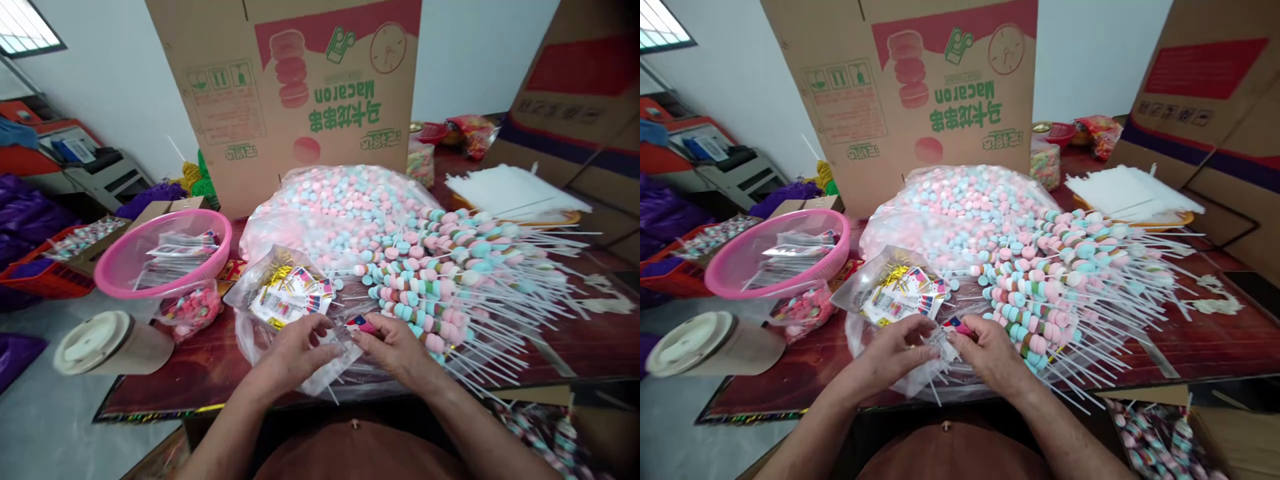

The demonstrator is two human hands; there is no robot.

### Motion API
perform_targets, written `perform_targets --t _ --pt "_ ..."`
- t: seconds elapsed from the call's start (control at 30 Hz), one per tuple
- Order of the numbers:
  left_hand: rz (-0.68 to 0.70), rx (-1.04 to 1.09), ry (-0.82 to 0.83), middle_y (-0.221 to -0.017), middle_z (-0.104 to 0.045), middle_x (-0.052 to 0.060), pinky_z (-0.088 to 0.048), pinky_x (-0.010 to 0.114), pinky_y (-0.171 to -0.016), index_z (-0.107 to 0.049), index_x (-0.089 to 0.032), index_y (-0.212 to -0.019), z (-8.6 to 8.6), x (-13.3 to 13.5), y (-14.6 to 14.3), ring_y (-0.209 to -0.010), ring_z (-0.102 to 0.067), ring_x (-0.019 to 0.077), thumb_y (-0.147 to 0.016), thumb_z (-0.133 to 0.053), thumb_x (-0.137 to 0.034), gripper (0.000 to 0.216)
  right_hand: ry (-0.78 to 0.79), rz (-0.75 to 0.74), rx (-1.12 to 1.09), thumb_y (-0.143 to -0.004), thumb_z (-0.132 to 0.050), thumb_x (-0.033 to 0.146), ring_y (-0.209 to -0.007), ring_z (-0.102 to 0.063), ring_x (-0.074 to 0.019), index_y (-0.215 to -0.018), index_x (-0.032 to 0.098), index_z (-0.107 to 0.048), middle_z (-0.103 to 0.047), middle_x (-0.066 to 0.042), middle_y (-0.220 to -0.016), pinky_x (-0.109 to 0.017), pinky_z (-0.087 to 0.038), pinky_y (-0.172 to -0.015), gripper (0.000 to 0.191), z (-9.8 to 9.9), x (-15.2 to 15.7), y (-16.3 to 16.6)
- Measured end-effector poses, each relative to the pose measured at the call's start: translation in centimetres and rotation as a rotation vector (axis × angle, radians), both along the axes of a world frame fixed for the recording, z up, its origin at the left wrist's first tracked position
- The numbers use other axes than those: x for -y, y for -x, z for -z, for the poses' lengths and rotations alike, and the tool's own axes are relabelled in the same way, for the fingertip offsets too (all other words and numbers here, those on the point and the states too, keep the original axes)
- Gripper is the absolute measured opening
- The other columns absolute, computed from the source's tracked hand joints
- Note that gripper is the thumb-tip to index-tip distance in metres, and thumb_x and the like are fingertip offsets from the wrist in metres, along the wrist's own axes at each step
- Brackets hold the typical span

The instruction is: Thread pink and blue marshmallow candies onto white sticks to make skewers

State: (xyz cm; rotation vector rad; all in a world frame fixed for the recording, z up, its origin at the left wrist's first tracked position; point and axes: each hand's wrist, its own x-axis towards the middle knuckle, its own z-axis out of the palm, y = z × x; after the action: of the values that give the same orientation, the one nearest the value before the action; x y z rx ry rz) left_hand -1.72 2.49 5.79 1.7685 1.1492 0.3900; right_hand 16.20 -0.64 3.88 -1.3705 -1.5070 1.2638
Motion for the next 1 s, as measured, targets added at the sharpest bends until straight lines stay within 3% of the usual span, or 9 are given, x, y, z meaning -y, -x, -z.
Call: perform_targets --t 0.07,0.17,0.33,0.5,0.6,0.73,0.87,0.93,1.0 --pt "-0.113 0.101 0.006 -0.072 -0.052 -0.002 -0.036 0.02 -0.057 -0.056 -0.017 -0.087 0.5 0.5 -0.9 -0.065 -0.045 0.0111 -0.066 -0.066 -0.035 0.03 -0.013 0.087 0.023 -0.079 -0.05 0.042 -0.053 -0.033 -0.0083 -0.058 0.018 -0.043 -0.037 0.005 -0.055 -0.021 -0.027 -0.048 0.033 0.2 0.4 0.1" --pt "-0.186 0.225 0.052 -0.059 -0.043 -0.004 -0.033 0.02 -0.053 -0.048 -0.016 -0.066 1.4 0.9 -2.1 -0.057 -0.039 0.0093 -0.069 -0.061 -0.036 0.024 -0.028 0.124 0.071 -0.079 -0.05 0.043 -0.054 -0.036 -0.0091 -0.058 0.017 -0.045 -0.039 0.005 -0.055 -0.021 -0.029 -0.049 0.033 -0.4 0.5 -0.7" --pt "-0.007 0.186 0.038 -0.058 -0.048 -0.002 -0.034 0.021 -0.053 -0.053 -0.014 -0.062 1.0 0.2 -2.2 -0.057 -0.042 0.0097 -0.075 -0.055 -0.039 0.029 -0.071 -0.03 0.09 -0.074 -0.059 0.03 -0.07 -0.049 -0.0118 -0.08 0.017 -0.059 -0.056 0.001 -0.074 -0.021 -0.037 -0.061 0.014 -2.1 0.1 -2.4" --pt "0.035 0.173 -0.092 -0.062 -0.058 0.0 -0.038 0.02 -0.054 -0.061 -0.015 -0.076 1.2 0.0 -1.5 -0.058 -0.05 0.0104 -0.078 -0.055 -0.037 0.023 -0.157 0.073 0.128 -0.08 -0.051 0.032 -0.057 -0.042 -0.0088 -0.062 0.016 -0.054 -0.047 0.004 -0.057 -0.02 -0.033 -0.053 0.024 -1.1 0.1 -1.6" --pt "0.084 0.131 -0.261 -0.058 -0.058 -0.001 -0.038 0.018 -0.051 -0.061 -0.016 -0.071 1.7 0.1 -1.2 -0.053 -0.05 0.009 -0.078 -0.057 -0.032 0.018 -0.238 0.135 0.23 -0.083 -0.045 0.037 -0.049 -0.037 -0.0079 -0.05 0.017 -0.043 -0.039 0.005 -0.049 -0.02 -0.029 -0.047 0.039 -1.1 0.0 -2.7" --pt "0.082 0.135 -0.509 -0.056 -0.057 -0.001 -0.04 0.017 -0.051 -0.061 -0.016 -0.069 1.7 -0.6 -0.6 -0.053 -0.052 0.0087 -0.083 -0.049 -0.025 0.02 -0.38 0.466 0.621 -0.088 -0.038 0.037 -0.055 -0.045 -0.0121 -0.059 0.017 -0.053 -0.049 0.0 -0.057 -0.023 -0.036 -0.052 0.038 -3.3 -0.6 -8.3" --pt "0.084 0.186 -0.696 -0.077 -0.066 0.004 -0.048 0.02 -0.064 -0.064 -0.018 -0.09 1.2 -1.4 0.0 -0.072 -0.061 0.0117 -0.085 -0.047 -0.02 0.018 -0.306 0.23 1.406 -0.078 -0.05 0.013 -0.081 -0.052 -0.0239 -0.073 0.017 -0.063 -0.061 -0.009 -0.08 -0.033 -0.035 -0.065 0.015 -4.3 -0.7 -13.0" --pt "0.088 0.182 -0.798 -0.087 -0.067 0.005 -0.05 0.022 -0.07 -0.064 -0.02 -0.097 1.1 -1.6 0.2 -0.08 -0.063 0.0132 -0.084 -0.048 -0.02 0.02 -0.262 0.122 1.531 -0.076 -0.048 0.008 -0.083 -0.053 -0.0253 -0.075 0.018 -0.064 -0.062 -0.008 -0.082 -0.034 -0.035 -0.066 0.019 -3.8 -0.5 -13.9" --pt "0.097 0.166 -0.885 -0.091 -0.068 0.006 -0.05 0.024 -0.073 -0.063 -0.02 -0.1 1.0 -1.7 0.4 -0.083 -0.063 0.014 -0.084 -0.05 -0.02 0.021 -0.328 0.102 1.48 -0.081 -0.044 0.013 -0.083 -0.054 -0.0234 -0.08 0.018 -0.064 -0.063 -0.009 -0.085 -0.033 -0.035 -0.069 0.02 -3.2 -0.1 -14.3"
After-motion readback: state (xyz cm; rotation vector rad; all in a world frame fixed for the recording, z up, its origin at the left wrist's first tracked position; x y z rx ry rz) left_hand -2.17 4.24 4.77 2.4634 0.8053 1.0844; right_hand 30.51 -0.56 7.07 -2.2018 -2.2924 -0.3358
